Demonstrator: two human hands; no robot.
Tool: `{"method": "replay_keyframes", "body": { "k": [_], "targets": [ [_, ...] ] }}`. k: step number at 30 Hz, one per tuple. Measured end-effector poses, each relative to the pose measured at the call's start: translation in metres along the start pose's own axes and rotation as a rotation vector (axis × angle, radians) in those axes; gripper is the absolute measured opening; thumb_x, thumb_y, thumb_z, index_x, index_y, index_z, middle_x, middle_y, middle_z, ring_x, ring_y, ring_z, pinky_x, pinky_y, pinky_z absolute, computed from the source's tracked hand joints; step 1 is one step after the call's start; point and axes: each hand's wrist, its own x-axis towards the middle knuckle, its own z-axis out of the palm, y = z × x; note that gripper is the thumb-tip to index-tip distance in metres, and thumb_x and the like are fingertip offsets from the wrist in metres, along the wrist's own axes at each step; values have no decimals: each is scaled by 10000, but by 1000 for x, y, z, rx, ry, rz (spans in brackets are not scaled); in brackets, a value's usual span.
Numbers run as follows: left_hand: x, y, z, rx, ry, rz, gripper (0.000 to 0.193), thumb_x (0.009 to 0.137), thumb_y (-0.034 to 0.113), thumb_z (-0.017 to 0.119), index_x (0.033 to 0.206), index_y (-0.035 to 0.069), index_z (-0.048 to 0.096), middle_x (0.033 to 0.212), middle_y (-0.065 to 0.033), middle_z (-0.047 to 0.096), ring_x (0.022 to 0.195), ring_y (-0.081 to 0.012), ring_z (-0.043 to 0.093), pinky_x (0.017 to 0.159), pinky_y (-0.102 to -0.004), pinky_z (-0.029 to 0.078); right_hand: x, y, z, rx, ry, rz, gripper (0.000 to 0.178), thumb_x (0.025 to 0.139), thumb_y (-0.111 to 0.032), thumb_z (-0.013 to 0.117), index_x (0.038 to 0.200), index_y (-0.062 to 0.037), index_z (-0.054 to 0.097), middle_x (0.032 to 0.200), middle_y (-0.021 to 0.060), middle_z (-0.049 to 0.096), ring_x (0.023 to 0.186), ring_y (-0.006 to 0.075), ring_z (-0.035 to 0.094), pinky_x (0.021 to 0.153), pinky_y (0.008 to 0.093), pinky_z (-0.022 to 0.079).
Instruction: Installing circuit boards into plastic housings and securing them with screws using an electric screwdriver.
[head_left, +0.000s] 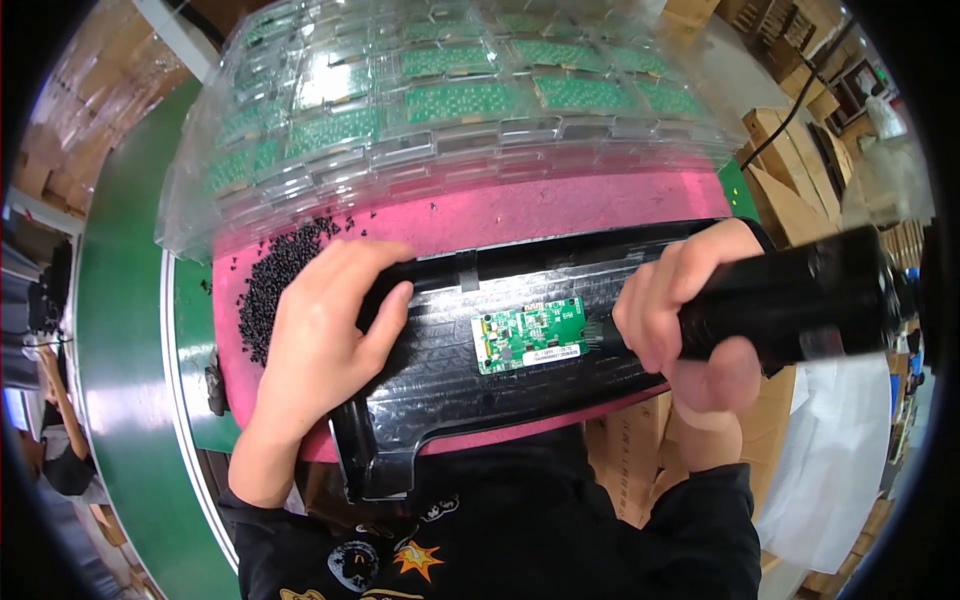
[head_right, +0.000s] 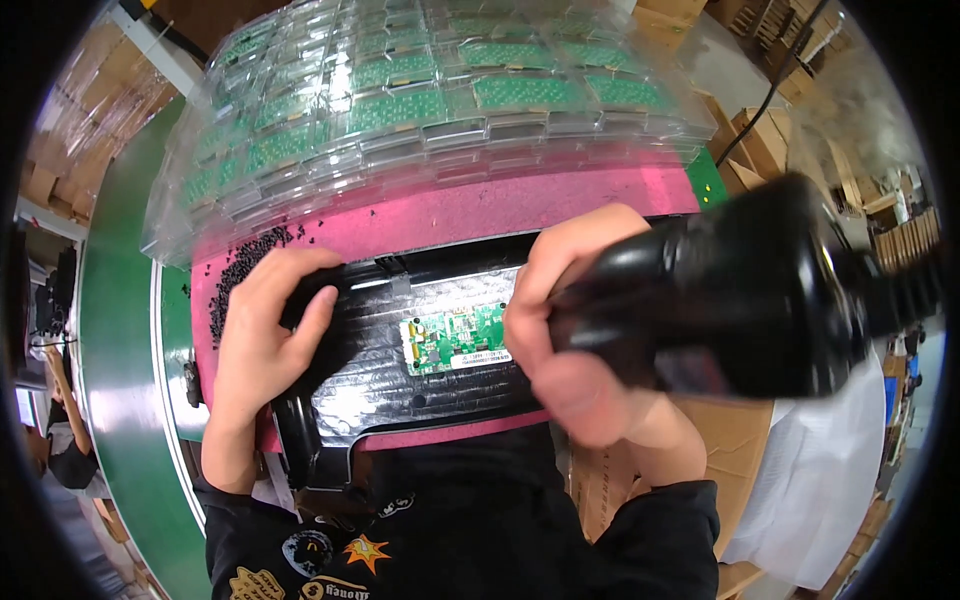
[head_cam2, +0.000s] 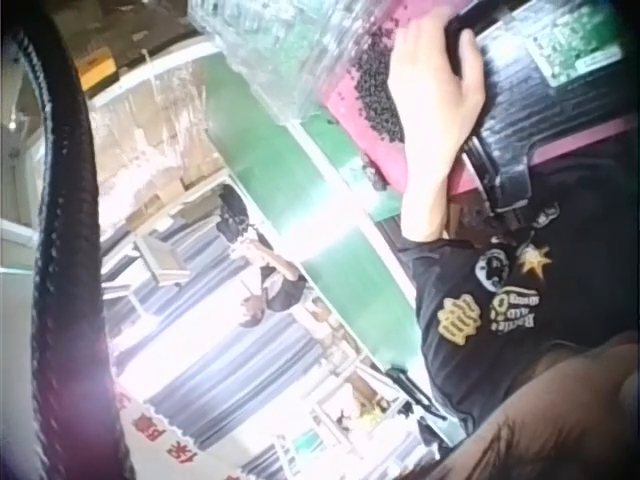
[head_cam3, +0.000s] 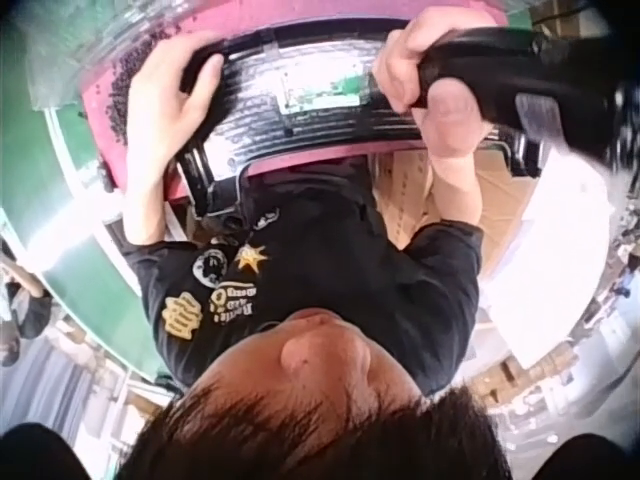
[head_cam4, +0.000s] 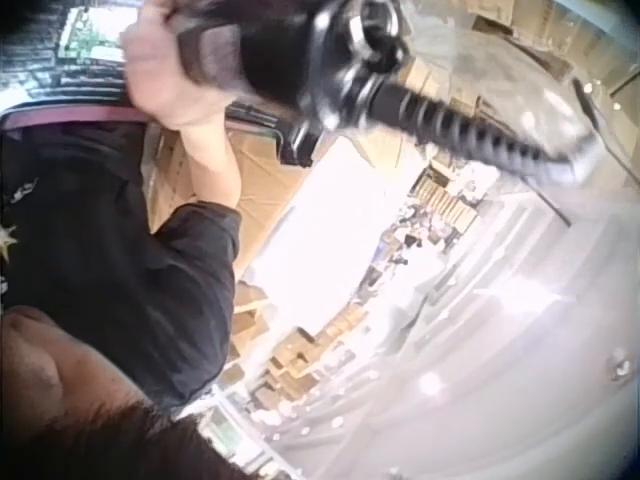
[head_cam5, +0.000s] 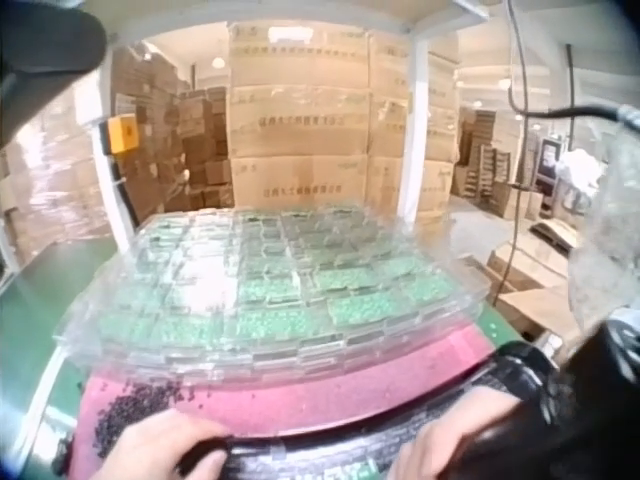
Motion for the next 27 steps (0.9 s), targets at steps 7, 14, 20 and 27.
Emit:
{"method": "replay_keyframes", "body": {
  "k": [7,14,20,27],
  "targets": [
    [-1,6,-1,21,-27,1,235,825,27,684,1055,3,645,957,-153,656,897,-351,622,800,-405,503,7,15,-24,315,-296,-15,320,786,-66,739,1023,0,534,720,31,567,596,69,532,545,222,443],
    [0,9,1,37,-16,9,232,830,65,690,1053,22,643,899,-143,599,872,-352,593,776,-422,496,4,17,-14,100,-301,-62,364,829,-198,775,984,3,513,639,48,534,520,95,483,461,245,417],
    [-5,12,1,21,-83,15,203,810,63,711,998,20,648,869,-134,580,830,-350,592,725,-413,491,21,-3,-23,244,53,256,311,917,-284,700,1028,-26,566,676,41,548,544,127,522,549,288,443],
    [-8,19,7,123,-182,61,120,816,60,700,884,3,620,823,-173,615,784,-381,593,681,-467,470,29,-1,-65,352,472,310,265,924,-133,681,1136,-37,554,1045,74,620,971,207,631,806,503,565]
  ]
}}
